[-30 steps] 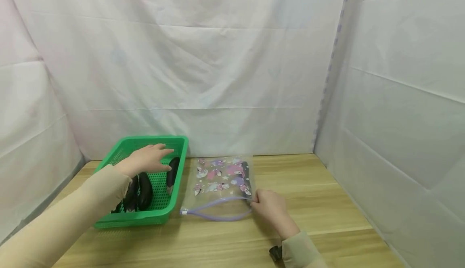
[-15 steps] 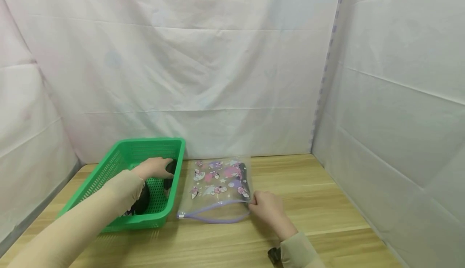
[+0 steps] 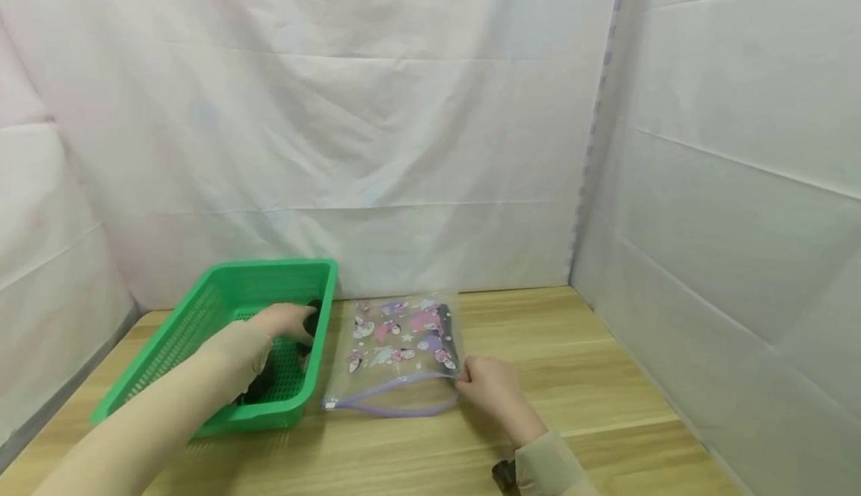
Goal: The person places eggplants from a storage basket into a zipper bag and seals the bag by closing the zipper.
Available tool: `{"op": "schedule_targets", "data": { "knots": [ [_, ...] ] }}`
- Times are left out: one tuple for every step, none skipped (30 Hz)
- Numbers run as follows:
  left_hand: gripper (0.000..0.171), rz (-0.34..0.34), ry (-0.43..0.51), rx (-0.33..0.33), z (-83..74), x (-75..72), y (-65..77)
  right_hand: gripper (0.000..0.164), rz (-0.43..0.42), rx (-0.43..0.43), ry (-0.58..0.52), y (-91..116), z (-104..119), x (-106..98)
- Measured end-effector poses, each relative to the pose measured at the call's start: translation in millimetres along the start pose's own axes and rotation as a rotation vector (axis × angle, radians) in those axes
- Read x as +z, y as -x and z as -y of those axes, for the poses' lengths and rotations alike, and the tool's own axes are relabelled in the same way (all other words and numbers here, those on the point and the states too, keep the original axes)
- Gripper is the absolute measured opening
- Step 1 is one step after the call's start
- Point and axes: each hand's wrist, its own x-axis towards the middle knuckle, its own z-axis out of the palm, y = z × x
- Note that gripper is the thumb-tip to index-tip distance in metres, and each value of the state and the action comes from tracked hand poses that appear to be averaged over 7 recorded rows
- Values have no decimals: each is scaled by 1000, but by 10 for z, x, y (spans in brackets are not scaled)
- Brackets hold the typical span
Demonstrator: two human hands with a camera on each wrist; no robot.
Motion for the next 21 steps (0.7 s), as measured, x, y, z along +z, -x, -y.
{"op": "schedule_targets", "data": {
  "knots": [
    [72, -1, -1, 2, 9, 4, -4, 28, 2, -3, -3, -2, 6, 2],
    [73, -1, 2, 1, 18, 9, -12, 28, 4, -4, -5, -4, 12, 2],
    [73, -4, 4, 2, 21, 14, -17, 28, 5, -2, -6, -4, 15, 2],
    [73, -7, 4, 5, 22, 15, -23, 28, 8, 1, -11, -5, 19, 1],
    [73, -13, 0, 11, 21, 12, -29, 28, 9, 4, -15, -5, 20, -1],
    [73, -17, 3, 16, 19, 9, -33, 28, 11, 9, -18, -6, 22, -1],
    [72, -22, 0, 21, 18, 5, -33, 28, 12, 11, -22, -5, 19, 0],
    [72, -26, 3, 23, 18, 7, -32, 28, 13, 13, -24, -6, 18, 2],
    [71, -31, 0, 28, 16, 4, -29, 27, 13, 13, -27, -6, 16, 3],
    [72, -36, -3, 33, 16, 2, -25, 27, 14, 14, -31, -9, 15, 5],
    [72, -40, -3, 36, 16, 1, -19, 27, 14, 13, -32, -11, 13, 7],
    [72, -43, -4, 39, 18, 2, -15, 27, 15, 13, -34, -14, 12, 9],
    [72, -47, -8, 41, 19, 3, -9, 27, 15, 12, -35, -15, 11, 10],
    [71, -49, -5, 41, 22, 9, -9, 27, 16, 11, -37, -18, 11, 10],
    [71, -52, -5, 42, 27, 12, -13, 27, 17, 11, -38, -19, 10, 9],
    [72, -55, -2, 44, 36, 21, -16, 27, 17, 10, -39, -20, 10, 9],
    [72, -56, 2, 45, 44, 29, -23, 27, 17, 10, -39, -20, 10, 9],
    [72, -56, 6, 47, 56, 38, -34, 27, 18, 10, -39, -20, 12, 7],
    [72, -56, 9, 47, 66, 46, -45, 27, 18, 10, -38, -21, 13, 5],
    [73, -56, 12, 48, 79, 54, -58, 27, 19, 10, -36, -21, 15, 3],
    [74, -55, 15, 49, 90, 62, -69, 27, 21, 10, -35, -21, 16, 1]
  ]
}}
